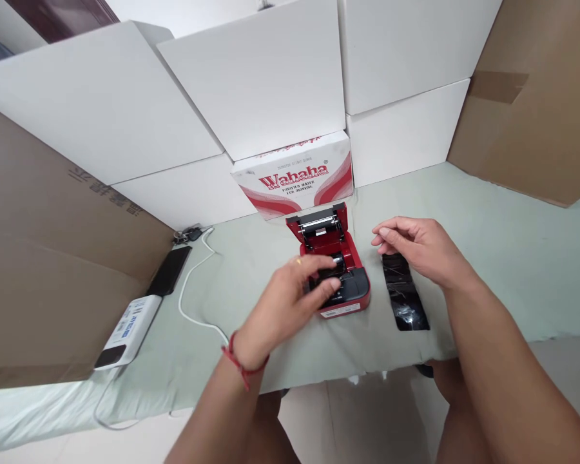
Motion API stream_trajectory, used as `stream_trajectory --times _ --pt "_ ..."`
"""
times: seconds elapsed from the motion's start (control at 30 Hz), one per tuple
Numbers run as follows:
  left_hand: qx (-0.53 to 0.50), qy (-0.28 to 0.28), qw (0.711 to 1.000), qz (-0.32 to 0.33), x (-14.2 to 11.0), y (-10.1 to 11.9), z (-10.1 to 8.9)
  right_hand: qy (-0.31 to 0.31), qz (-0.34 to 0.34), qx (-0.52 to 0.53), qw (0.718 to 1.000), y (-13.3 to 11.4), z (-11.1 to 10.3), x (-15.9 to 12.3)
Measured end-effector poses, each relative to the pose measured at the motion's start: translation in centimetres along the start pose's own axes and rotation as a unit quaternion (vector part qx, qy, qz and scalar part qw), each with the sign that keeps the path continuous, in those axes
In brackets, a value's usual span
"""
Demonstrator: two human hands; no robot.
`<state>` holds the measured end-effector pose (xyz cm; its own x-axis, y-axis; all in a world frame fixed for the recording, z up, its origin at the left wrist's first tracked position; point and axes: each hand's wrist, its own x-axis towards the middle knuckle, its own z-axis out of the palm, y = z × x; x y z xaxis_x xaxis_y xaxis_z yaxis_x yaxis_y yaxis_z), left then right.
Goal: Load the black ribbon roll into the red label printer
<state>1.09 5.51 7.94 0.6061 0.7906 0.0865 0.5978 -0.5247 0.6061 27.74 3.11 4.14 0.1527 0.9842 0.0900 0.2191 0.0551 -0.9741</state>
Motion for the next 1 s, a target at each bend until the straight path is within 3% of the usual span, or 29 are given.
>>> stream_trajectory --times 0.07,0.17,0.23,0.47,0.67,0.8,0.87,1.0 --pt "-0.072 0.039 0.996 0.026 -1.9 -0.6 1.6 0.04 0.002 0.049 0.998 0.4 0.9 0.6" --pt "-0.074 0.126 0.988 0.041 -3.2 -1.6 4.1 0.075 -0.007 0.065 0.995 0.5 2.0 2.0" --pt "-0.061 0.153 0.984 0.069 -3.1 -1.8 5.2 0.088 -0.015 0.057 0.994 0.0 2.2 3.4" --pt "-0.034 0.263 0.952 0.151 -3.3 -1.4 7.9 0.062 -0.095 -0.001 0.994 -1.8 2.6 8.6" --pt "0.0 0.3 0.944 0.138 -4.6 -1.2 9.4 0.01 -0.16 -0.055 0.986 1.3 3.5 6.3" --pt "0.055 0.322 0.941 0.091 -4.5 -0.9 9.9 -0.02 -0.186 -0.06 0.981 3.0 3.4 4.5" --pt "0.094 0.313 0.942 0.076 -4.4 -0.8 10.0 -0.027 -0.208 -0.062 0.976 3.5 3.5 4.2" --pt "0.113 0.29 0.944 0.109 -4.8 -0.9 10.0 -0.039 -0.254 -0.054 0.965 4.2 3.8 4.2"
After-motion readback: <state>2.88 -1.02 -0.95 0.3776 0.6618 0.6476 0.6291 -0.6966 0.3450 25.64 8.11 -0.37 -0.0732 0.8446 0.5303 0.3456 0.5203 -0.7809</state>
